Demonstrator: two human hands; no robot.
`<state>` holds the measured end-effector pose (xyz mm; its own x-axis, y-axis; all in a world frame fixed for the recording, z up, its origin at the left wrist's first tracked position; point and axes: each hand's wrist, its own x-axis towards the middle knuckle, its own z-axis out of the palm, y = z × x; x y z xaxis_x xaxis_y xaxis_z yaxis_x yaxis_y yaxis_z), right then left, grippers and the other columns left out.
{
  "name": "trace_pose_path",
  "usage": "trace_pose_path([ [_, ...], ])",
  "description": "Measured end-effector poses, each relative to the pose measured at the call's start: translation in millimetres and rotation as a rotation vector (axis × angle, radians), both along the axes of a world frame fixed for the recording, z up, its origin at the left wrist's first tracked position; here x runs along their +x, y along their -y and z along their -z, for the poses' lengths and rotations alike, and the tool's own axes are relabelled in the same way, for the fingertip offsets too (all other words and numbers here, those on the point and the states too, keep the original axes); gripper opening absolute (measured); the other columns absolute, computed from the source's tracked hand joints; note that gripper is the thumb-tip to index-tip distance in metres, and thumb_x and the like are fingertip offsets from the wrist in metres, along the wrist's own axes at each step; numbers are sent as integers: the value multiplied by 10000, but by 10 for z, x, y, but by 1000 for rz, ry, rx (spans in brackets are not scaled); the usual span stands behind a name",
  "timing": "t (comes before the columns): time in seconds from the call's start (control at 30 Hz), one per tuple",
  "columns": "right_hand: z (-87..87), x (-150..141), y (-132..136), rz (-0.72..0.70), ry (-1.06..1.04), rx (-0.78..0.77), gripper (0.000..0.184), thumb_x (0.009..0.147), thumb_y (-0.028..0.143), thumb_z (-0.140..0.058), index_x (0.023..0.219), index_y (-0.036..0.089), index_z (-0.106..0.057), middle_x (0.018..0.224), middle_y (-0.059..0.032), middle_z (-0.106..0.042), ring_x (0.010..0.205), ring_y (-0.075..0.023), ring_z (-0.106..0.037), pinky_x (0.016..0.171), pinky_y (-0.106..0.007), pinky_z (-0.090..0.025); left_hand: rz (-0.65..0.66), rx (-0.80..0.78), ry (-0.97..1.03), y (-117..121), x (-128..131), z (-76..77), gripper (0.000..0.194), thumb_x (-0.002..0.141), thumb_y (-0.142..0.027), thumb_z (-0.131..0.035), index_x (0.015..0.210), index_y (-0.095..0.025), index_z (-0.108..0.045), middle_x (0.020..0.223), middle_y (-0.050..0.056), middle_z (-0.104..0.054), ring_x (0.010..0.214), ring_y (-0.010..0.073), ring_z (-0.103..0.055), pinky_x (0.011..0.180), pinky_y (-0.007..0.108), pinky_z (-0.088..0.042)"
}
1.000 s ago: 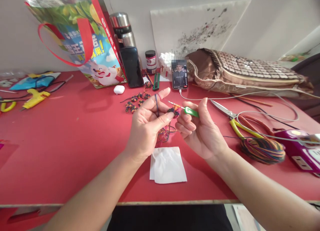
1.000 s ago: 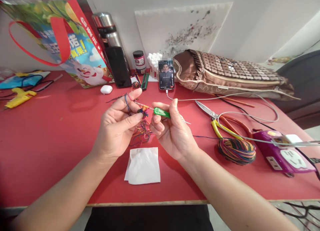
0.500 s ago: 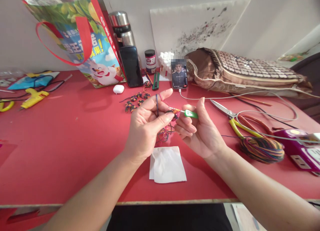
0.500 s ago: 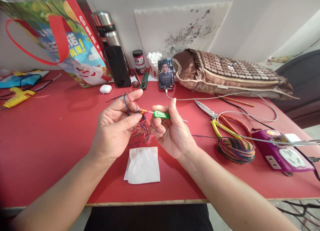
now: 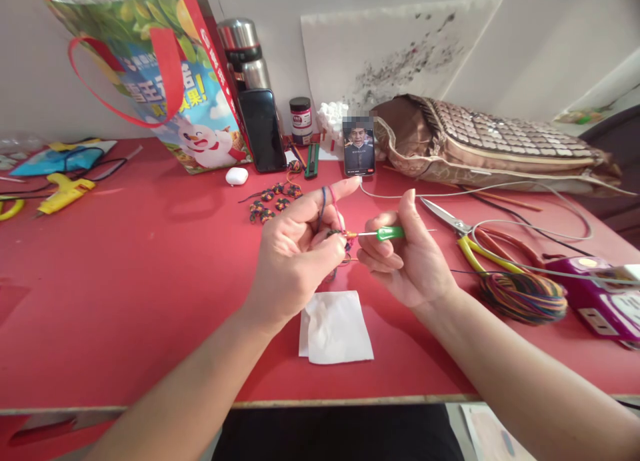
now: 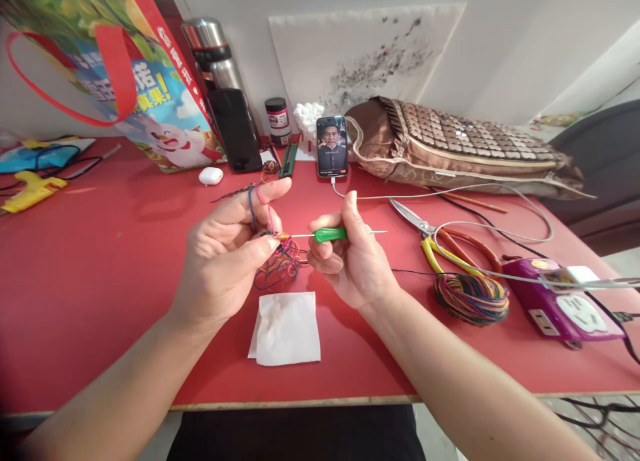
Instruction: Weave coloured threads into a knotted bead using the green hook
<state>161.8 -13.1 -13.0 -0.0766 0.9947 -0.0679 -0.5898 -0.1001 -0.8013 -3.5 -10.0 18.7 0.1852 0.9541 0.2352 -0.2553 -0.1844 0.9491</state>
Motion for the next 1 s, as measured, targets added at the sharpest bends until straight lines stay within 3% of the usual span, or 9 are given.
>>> trace_pose_path([
  [0.13,-34,46,43,115,101,39,618,844,829,-806,698,229,-770,452,47,-481,372,-68,-262,374,-270,-185,-59,96,-112,54,12,-23,483,800,-58,-775,1207,-291,-892,847,16,-640,755,143,-511,654,257,-497],
  [0.3,-30,117,76,159,209,116,567,935,789,-736,717,268,-783,483,15,-495,389,-105,-356,382,-304,-206,-84,204,-155,86,13,-15,490,846,-38,-741,1228,-305,-892,863,17,-634,778,152,-525,706,272,-524],
  [0.47,-40,108,53,102,179,69,567,888,797,-777,707,260,-781,453,31,-453,390,-106,-351,384,-288,-204,73,102,-70,22,-28,4,457,856,-86,-771,1231,-317,-893,863,19,-661,772,155,-547,680,273,-519],
  [0.6,-64,5,95,139,109,83,524,846,732,-866,709,233,-782,475,39,-515,395,-76,-340,402,-261,-268,85,-8,18,-25,-24,27,499,816,-78,-788,1240,-322,-884,857,8,-641,730,131,-512,609,243,-483],
  [0.83,-60,-13,247,127,257,285,269,884,487,-941,990,250,-873,697,-12,-741,604,-155,-640,550,-306,-518,106,-139,113,-96,-78,22,544,787,-108,-860,1299,-285,-824,825,-4,-647,674,115,-537,585,234,-508],
  [1.0,-57,38,180,-17,112,213,267,880,503,-928,961,256,-865,647,18,-668,517,-113,-477,517,-299,-453,173,-127,109,-95,-131,-25,529,790,-91,-859,1281,-286,-835,853,-2,-661,680,111,-545,614,241,-532],
])
